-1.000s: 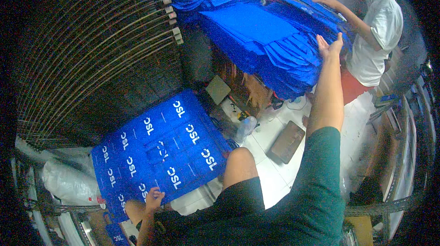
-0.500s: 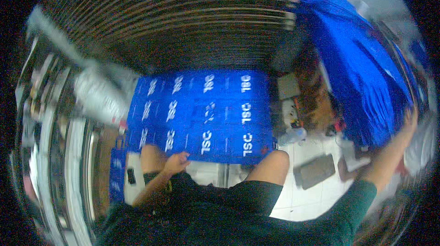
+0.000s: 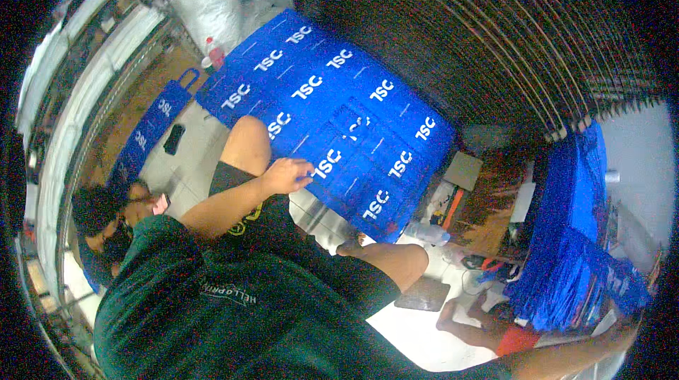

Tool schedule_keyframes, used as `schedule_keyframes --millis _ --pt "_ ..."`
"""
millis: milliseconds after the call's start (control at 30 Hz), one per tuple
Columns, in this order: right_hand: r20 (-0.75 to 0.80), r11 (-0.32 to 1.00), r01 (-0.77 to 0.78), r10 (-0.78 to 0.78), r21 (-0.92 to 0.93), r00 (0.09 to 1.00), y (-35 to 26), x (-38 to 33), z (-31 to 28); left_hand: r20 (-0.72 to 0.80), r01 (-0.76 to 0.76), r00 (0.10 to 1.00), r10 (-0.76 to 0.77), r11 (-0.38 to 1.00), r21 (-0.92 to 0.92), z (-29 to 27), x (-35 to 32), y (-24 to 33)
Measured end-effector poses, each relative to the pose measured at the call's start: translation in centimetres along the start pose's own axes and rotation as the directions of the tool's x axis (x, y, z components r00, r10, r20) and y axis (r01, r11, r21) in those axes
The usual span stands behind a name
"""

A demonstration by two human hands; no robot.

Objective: The person sits on the floor and repeatedly folds blue tote bags with 'TSC' branding. They pick up a bag, fold it flat, and place it on a growing stack. Another person is visible in the background performing a similar task.

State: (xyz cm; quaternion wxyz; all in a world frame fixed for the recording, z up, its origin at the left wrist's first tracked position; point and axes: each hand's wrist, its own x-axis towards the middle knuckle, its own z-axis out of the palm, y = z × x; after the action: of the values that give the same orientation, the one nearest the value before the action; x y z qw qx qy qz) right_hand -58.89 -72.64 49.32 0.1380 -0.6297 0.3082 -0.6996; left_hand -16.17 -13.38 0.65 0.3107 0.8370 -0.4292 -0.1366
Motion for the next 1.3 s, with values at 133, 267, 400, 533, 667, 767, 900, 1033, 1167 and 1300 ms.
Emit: schedule_keyframes --millis 133,267,400,533,667,767,900,1033,1167,1300 --pt "0.116 0.972 0.229 -0.235 0.061 0.965 -10.5 -7.8 3.9 -0.05 0.02 0.998 -0.032 0.974 -0.224 -0.1 -0.3 0.5" --pt "0.35 0.872 0.47 -0.486 0.137 0.801 -16.3 -15.5 6.1 0.364 0.261 0.931 0.042 0.62 -0.74 0.0 -0.3 6.9" --pt "0.453 0.889 -0.227 0.025 0.398 0.891 -20.5 -25.2 11.8 0.692 0.8 0.578 0.431 -0.135 -0.584 -2.2 -1.4 12.4" --pt "0.704 0.836 -0.517 0.256 0.183 0.663 -19.5 -32.8 13.0 0.471 0.702 0.705 0.531 -0.617 -0.356 -5.3 0.4 11.3" --pt "0.885 0.651 -0.759 0.349 0.008 0.308 -19.2 -40.3 15.1 0.601 0.514 0.795 0.083 -0.618 -0.595 -6.7 1.9 5.9" --pt "0.92 0.517 -0.842 0.387 -0.156 0.068 -18.2 -43.4 16.1 0.622 0.555 0.783 -0.009 -0.444 -0.704 -7.7 2.3 2.4" --pt "0.886 0.483 -0.807 0.453 -0.34 -0.103 -13.6 -47.4 19.6 0.518 0.468 0.837 -0.175 -0.261 -0.844 -9.2 5.0 -0.9" --pt "0.897 0.714 -0.603 0.441 -0.354 -0.005 -3.1 -51.6 22.8 0.266 0.463 0.819 -0.509 0.311 -0.83 -8.9 10.1 -4.2" --pt "0.868 0.771 -0.469 0.497 -0.43 0.021 -0.4 -57.2 29.0 0.01 0.384 0.898 -0.44 0.773 -0.505 -5.9 16.0 -12.5" --pt "0.909 0.919 -0.026 0.392 -0.392 0.144 4.2 -63.2 33.0 -0.064 0.341 0.928 -0.367 0.906 -0.25 -2.4 21.8 -19.1"
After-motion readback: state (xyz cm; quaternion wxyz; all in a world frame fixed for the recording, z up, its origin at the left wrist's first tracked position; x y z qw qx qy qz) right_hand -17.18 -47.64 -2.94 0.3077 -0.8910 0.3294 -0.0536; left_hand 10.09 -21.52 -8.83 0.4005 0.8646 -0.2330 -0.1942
